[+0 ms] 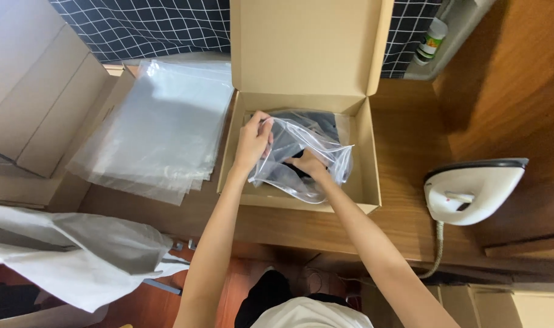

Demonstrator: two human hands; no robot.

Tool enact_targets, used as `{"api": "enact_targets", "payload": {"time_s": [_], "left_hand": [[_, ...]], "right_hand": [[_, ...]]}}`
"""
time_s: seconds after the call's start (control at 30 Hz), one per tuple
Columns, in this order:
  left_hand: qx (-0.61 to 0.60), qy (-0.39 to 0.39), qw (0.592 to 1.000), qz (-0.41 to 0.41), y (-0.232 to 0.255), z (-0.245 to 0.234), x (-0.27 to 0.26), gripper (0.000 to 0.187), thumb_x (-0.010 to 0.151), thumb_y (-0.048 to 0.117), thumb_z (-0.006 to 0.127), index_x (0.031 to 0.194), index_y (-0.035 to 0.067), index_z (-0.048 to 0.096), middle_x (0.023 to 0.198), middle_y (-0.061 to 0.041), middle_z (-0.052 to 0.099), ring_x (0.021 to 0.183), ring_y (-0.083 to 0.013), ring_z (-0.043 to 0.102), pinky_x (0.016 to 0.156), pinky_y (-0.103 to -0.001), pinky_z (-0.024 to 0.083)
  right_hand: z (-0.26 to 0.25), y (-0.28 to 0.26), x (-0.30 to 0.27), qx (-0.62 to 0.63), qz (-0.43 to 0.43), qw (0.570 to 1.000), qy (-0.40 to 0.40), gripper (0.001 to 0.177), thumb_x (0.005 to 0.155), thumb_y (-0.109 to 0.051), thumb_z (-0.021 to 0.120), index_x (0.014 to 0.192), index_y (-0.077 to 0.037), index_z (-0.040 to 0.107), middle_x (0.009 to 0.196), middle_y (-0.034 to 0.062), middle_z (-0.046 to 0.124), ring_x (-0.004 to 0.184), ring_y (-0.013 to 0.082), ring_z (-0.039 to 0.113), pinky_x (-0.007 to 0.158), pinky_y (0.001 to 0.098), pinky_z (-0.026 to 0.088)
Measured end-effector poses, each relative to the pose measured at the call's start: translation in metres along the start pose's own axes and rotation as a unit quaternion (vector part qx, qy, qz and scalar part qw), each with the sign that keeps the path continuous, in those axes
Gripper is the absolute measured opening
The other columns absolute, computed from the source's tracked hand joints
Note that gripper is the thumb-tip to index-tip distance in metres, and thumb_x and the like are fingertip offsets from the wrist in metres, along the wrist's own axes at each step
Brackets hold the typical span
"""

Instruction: Unpacking a t-shirt from a shipping box, hanging it on a clothing rack, and then repacking it into the box.

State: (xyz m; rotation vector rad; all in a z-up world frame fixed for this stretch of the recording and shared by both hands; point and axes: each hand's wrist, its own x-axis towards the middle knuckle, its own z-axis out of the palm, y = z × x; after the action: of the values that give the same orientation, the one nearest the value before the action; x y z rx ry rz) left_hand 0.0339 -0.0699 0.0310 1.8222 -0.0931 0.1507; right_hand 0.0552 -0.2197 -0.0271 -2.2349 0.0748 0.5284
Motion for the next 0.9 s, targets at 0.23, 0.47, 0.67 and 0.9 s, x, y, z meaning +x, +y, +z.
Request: {"api": "enact_targets", "payload": {"time_s": [0.23, 0.47, 0.67, 0.9], "left_hand": [[-0.121, -0.045, 0.987, -0.094, -0.002, -0.010, 0.023, 0.018, 0.087, 0.018, 0.047, 0.098, 0.004, 0.050, 0.068, -0.013, 0.057, 0.041, -0.0148, 0.054, 0.035, -0.023, 0.049], [-0.298, -0.102, 0.939, -0.134, -0.015, -0.022, 0.031, 0.030, 0.085, 0.028, 0.051, 0.107, 0.008, 0.049, 0.107, -0.012, 0.053, 0.091, -0.0217, 0.054, 0.079, -0.037, 0.047], [0.025, -0.062, 0.970, -0.235, -0.081, -0.022, 0.057, 0.068, 0.079, 0.055, 0.055, 0.127, 0.010, 0.036, 0.132, -0.022, 0.030, 0.120, -0.0334, 0.038, 0.095, -0.047, 0.036], [-0.112, 0.018, 0.971, -0.212, -0.083, 0.011, 0.064, 0.082, 0.081, 0.048, 0.058, 0.135, 0.006, 0.014, 0.133, -0.029, 0.026, 0.122, -0.0434, 0.032, 0.099, -0.055, 0.028]], "right_hand": [[-0.026, -0.075, -0.048, -0.052, 0.107, 0.992, 0.042, 0.081, 0.062, -0.047, 0.068, 0.124, 0.000, 0.044, 0.125, 0.0164, 0.047, 0.120, 0.0259, 0.041, 0.101, 0.0380, 0.031], [0.001, -0.044, 0.012, -0.088, 0.036, 0.993, 0.072, 0.072, 0.073, -0.046, 0.060, 0.126, -0.006, 0.033, 0.131, 0.0138, 0.035, 0.123, 0.0248, 0.032, 0.104, 0.0363, 0.023], [-0.002, -0.029, 0.015, 0.026, 0.053, 0.993, 0.102, 0.057, 0.069, -0.053, 0.060, 0.109, -0.013, 0.053, 0.116, 0.0090, 0.051, 0.112, 0.0221, 0.045, 0.096, 0.0330, 0.033], [-0.013, 0.016, 0.051, 0.004, 0.082, 0.993, 0.080, 0.083, 0.048, -0.074, 0.061, 0.123, -0.045, 0.041, 0.126, -0.0103, 0.046, 0.116, 0.0112, 0.045, 0.099, 0.0207, 0.032]]}}
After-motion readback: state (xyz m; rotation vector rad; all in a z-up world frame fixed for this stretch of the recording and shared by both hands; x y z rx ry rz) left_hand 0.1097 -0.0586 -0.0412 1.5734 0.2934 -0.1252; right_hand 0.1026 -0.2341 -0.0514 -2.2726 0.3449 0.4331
